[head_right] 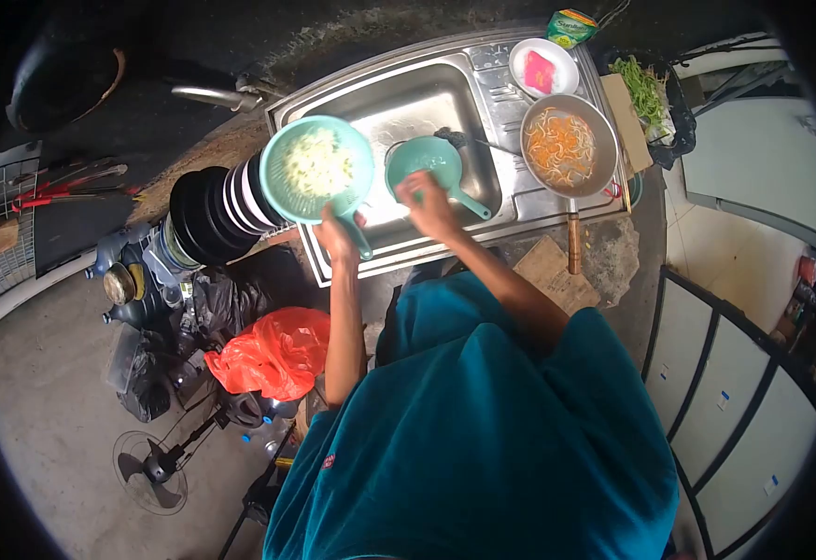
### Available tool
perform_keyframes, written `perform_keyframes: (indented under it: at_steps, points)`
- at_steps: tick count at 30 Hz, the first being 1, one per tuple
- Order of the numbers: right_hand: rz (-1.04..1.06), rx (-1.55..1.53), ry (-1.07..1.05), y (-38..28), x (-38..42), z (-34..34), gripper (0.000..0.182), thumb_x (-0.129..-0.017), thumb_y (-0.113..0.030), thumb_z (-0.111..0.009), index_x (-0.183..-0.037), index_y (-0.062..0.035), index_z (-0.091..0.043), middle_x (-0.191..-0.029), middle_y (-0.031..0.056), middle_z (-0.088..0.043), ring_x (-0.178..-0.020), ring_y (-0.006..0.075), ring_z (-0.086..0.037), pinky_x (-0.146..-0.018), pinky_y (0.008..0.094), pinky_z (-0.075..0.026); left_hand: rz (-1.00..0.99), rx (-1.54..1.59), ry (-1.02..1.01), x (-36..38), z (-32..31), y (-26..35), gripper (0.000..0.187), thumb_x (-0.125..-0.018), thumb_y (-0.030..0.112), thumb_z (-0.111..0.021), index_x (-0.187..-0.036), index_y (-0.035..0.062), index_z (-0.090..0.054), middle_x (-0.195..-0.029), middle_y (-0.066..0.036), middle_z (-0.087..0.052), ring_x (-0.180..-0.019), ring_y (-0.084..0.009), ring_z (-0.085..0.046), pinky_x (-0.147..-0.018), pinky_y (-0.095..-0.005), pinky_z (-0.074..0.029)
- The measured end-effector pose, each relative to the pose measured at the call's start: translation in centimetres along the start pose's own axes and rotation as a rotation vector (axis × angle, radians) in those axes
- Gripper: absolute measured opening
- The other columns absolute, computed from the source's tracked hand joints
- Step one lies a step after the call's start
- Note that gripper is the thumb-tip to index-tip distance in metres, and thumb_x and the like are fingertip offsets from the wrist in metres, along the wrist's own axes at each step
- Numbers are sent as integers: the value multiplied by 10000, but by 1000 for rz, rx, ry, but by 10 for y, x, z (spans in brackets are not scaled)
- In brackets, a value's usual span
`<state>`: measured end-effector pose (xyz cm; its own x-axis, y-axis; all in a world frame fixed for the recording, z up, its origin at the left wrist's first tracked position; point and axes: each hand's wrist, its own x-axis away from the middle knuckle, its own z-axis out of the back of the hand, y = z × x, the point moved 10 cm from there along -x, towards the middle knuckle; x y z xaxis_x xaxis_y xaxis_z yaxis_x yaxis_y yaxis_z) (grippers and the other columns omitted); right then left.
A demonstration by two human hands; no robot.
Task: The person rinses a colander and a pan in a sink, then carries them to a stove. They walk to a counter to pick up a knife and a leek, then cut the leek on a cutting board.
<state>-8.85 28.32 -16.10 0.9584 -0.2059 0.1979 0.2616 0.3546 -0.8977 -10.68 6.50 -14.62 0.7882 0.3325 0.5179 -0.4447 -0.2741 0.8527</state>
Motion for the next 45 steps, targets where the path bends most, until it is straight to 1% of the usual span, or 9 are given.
perform_keyframes:
  at_steps: [4,6,7,9,13,23,35,38,45]
  points:
    - [90,722,453,50,-23,56,401,-886,-367,-587,-938,31,-593,-825,160,-619,-773,296,-626,-725,428,-488,23,-127,-53,-15,30,-19,221,-950,183,-411,-1037,-17,-442,-665,-124,-526,-396,-162,-401,-361,-282,-336]
    - [-673,225,-410,160,-17,-4,383,-884,-332,-589,-856,50,-612,-715,128,-627,-568,290,-602,-612,442,-498,61,-72,-45,3,33,-10,228,-952,190,-416,-1039,-19,-444,-671,-127,-531,-404,-163,-411,-368,-283,-336]
    - [-674,221,-415,179,-11,-9,383,-884,-332,-589,-856,50,-612,-715,128,-627,-568,290,-602,-612,442,-498,101,-6,-47,13,31,-7,236,-955,197,-421,-1041,-21,-445,-678,-129,-536,-411,-163,-420,-376,-284,-337]
    - [-615,-309,-409,198,-15,-38,383,-884,-323,-585,-852,57,-617,-651,127,-625,-483,278,-591,-582,439,-499,69,42,12,20,35,-2,246,-949,216,-461,-1009,-22,-468,-667,-129,-541,-416,-159,-424,-387,-285,-336]
    - [-9,315,-216,101,-21,5,321,-891,-215,-553,-933,103,-575,-821,286,-627,-784,386,-645,-596,441,-487,102,56,-81,18,36,-9,273,-927,201,-511,-1101,6,-432,-722,-125,-527,-467,-159,-421,-417,-276,-340]
    - [91,874,-121,18,-19,29,234,-831,30,-486,-1055,32,-417,-972,235,-576,-828,377,-642,-690,435,-550,175,0,-326,-7,20,-24,299,-822,99,-691,-1010,-42,-505,-677,-70,-538,-464,-112,-444,-426,-254,-363]
    - [79,213,429,-69,51,88,274,-925,-111,-440,-1145,51,-464,-1055,299,-552,-1000,470,-516,-820,494,-412,134,-108,-447,-16,6,-17,292,-851,54,-641,-1066,-18,-457,-696,-74,-536,-467,-90,-413,-410,-235,-323]
    - [5,25,425,-66,70,80,306,-968,-279,-474,-1049,13,-512,-663,64,-536,-538,127,-475,-490,291,-395,160,-67,-519,-16,-1,-21,270,-899,196,-618,-998,-31,-510,-676,-77,-546,-473,-96,-431,-408,-235,-343]
    - [-337,-643,186,-41,65,-23,364,-957,-367,-487,-947,-9,-550,-603,11,-489,-454,70,-415,-398,231,-333,324,286,-764,32,-46,-27,701,-896,672,-280,-1091,26,-469,-743,-86,-544,-566,-128,-435,-515,-270,-375]
